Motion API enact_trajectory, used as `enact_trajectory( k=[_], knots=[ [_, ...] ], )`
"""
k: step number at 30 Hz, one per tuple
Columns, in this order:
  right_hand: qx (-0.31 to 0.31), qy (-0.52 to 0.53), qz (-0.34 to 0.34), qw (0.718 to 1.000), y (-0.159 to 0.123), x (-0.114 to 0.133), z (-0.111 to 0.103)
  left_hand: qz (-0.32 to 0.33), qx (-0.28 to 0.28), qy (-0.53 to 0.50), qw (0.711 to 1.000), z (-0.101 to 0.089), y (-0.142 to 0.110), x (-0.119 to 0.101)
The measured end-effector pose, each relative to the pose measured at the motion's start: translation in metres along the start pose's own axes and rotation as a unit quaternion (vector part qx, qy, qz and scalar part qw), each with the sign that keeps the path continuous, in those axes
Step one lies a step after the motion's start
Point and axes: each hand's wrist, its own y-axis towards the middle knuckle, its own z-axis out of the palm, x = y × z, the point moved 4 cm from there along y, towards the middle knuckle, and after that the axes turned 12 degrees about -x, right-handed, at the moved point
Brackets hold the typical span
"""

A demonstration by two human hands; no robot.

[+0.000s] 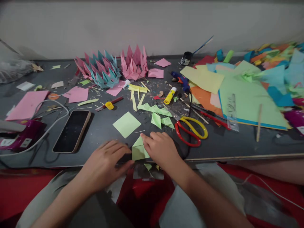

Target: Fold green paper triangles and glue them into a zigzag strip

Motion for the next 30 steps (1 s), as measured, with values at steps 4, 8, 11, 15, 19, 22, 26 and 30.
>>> enact_trajectory(
  k=[4, 8, 11, 15, 19, 22, 26, 30],
  knots=[
    [0.017, 0.068, -0.006, 0.997, 0.0, -0.006, -0.001, 0.06, 0.033, -0.048, 0.996, 0.013, 0.006, 0.01],
    [0.042, 0.181, 0.017, 0.982, -0.004, -0.01, -0.016, 0.055, 0.029, -0.048, 0.997, 0.024, 0.008, 0.01],
    [0.063, 0.223, -0.026, 0.972, -0.012, -0.005, -0.024, 0.045, -0.011, -0.034, 0.998, 0.026, 0.008, 0.002],
    [0.015, 0.169, -0.093, 0.981, -0.02, 0.003, -0.022, 0.024, -0.057, -0.006, 0.998, 0.026, 0.009, -0.005],
    [-0.041, 0.14, -0.092, 0.985, -0.02, -0.001, -0.022, 0.007, -0.049, -0.033, 0.998, 0.027, 0.013, -0.004],
    [-0.039, 0.151, -0.085, 0.984, -0.018, -0.011, -0.025, -0.006, -0.042, -0.056, 0.997, 0.031, 0.017, 0.001],
    [0.024, 0.207, -0.052, 0.977, -0.016, -0.025, -0.022, -0.039, -0.067, -0.073, 0.994, 0.037, 0.021, 0.007],
    [0.064, 0.263, 0.018, 0.962, -0.013, -0.03, -0.015, -0.078, -0.073, -0.125, 0.986, 0.04, 0.024, 0.01]
  ],
)
